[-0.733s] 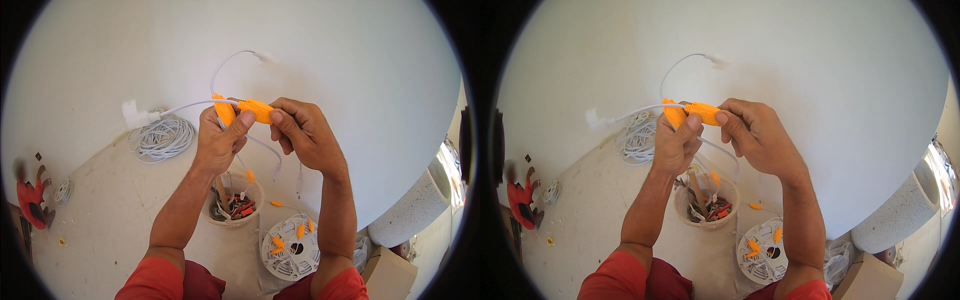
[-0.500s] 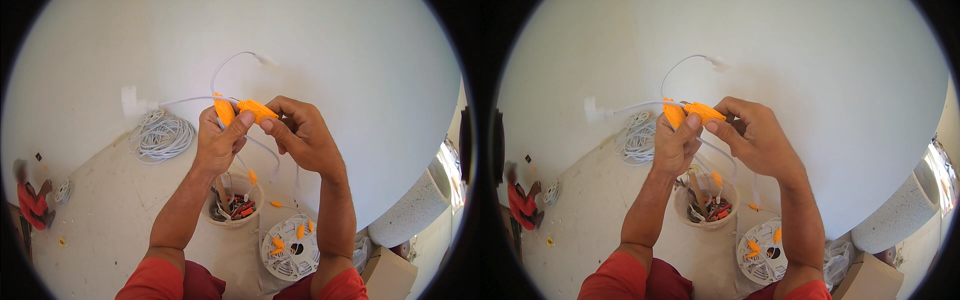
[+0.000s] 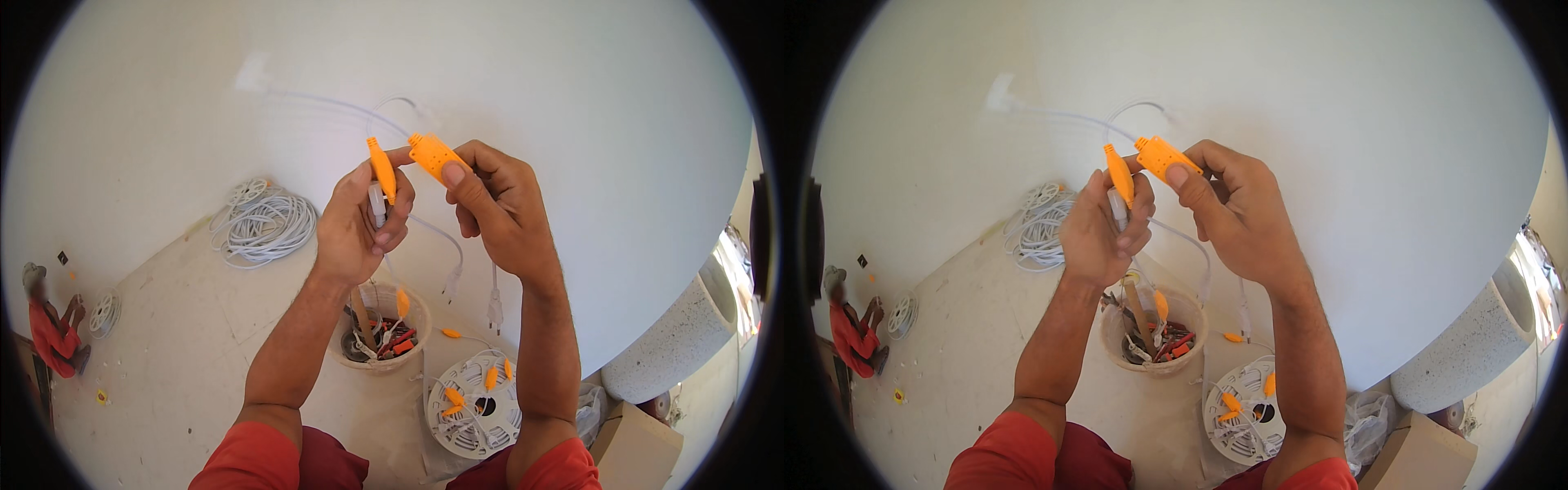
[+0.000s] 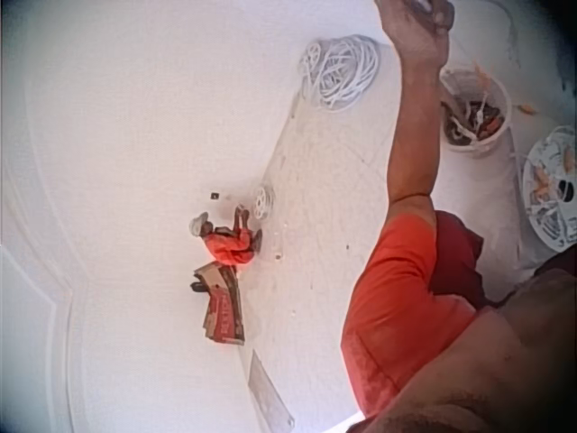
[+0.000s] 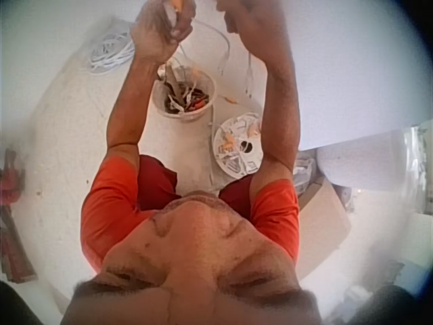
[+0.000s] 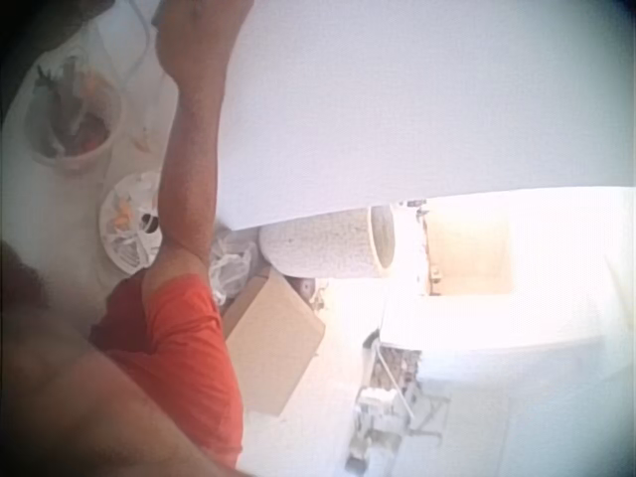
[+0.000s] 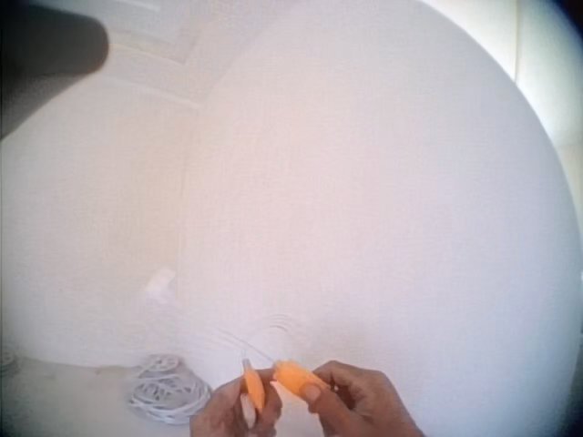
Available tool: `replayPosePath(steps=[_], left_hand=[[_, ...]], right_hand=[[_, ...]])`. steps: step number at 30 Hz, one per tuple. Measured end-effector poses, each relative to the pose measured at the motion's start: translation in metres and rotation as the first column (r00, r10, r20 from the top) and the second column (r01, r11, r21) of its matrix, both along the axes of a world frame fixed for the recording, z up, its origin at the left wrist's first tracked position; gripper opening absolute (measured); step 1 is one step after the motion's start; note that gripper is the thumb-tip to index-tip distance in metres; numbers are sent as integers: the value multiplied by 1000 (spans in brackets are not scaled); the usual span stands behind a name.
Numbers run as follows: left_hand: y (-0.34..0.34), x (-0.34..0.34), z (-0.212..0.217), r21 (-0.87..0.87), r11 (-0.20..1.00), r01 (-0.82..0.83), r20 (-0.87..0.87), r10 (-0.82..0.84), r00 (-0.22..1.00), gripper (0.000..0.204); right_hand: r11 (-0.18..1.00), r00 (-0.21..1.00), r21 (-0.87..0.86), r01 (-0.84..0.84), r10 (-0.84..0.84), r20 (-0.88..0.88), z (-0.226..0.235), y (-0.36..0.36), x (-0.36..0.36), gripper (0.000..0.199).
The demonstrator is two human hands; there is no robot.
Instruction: The person assembles electrical cords by attaching orange connectors to white wires. They repeatedly pick up wires and connectors, align them, and press them together. A second person in the background handles a coil of white cable.
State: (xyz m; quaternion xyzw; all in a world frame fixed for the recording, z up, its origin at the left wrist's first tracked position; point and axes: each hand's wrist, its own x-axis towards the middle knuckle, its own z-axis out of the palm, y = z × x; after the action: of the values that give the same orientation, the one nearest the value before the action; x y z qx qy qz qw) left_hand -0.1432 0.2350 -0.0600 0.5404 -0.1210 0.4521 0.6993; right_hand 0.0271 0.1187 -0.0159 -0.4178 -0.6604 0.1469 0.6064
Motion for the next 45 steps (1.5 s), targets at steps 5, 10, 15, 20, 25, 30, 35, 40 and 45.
replayPosePath(steps=[5,10,15,20,25,30,35,40,45], left_hand=[[-3,1,5,0,996,-94,-107,93,990,43],[-9,5,7,158,911,-381,-206,408,889,36],[-13,6,7,243,861,-446,-196,494,847,34],[-10,9,3,296,815,-497,-123,549,827,31],[-4,5,0,358,765,-536,-159,615,772,34],[-2,5,-2,231,832,-504,-204,548,811,37],[3,9,-5,213,795,-567,-146,600,786,37],[9,8,-7,90,884,-459,-143,468,872,36],[10,5,-6,144,910,-388,-140,407,903,39]], right_hand=[[998,996,50,25,-21,-81,-2,6,-1,38],[999,996,-26,21,-23,-91,-4,7,2,37],[999,996,24,37,-35,-84,-8,13,1,31],[964,988,217,154,-145,-53,-16,23,-6,24],[887,935,349,303,-347,68,-20,27,-8,34],[848,907,420,323,-404,119,-21,29,-6,38],[893,919,382,239,-335,208,-23,30,-4,42],[916,935,367,162,-261,241,-23,33,-4,42],[933,966,336,127,-194,174,-22,27,-6,39]])
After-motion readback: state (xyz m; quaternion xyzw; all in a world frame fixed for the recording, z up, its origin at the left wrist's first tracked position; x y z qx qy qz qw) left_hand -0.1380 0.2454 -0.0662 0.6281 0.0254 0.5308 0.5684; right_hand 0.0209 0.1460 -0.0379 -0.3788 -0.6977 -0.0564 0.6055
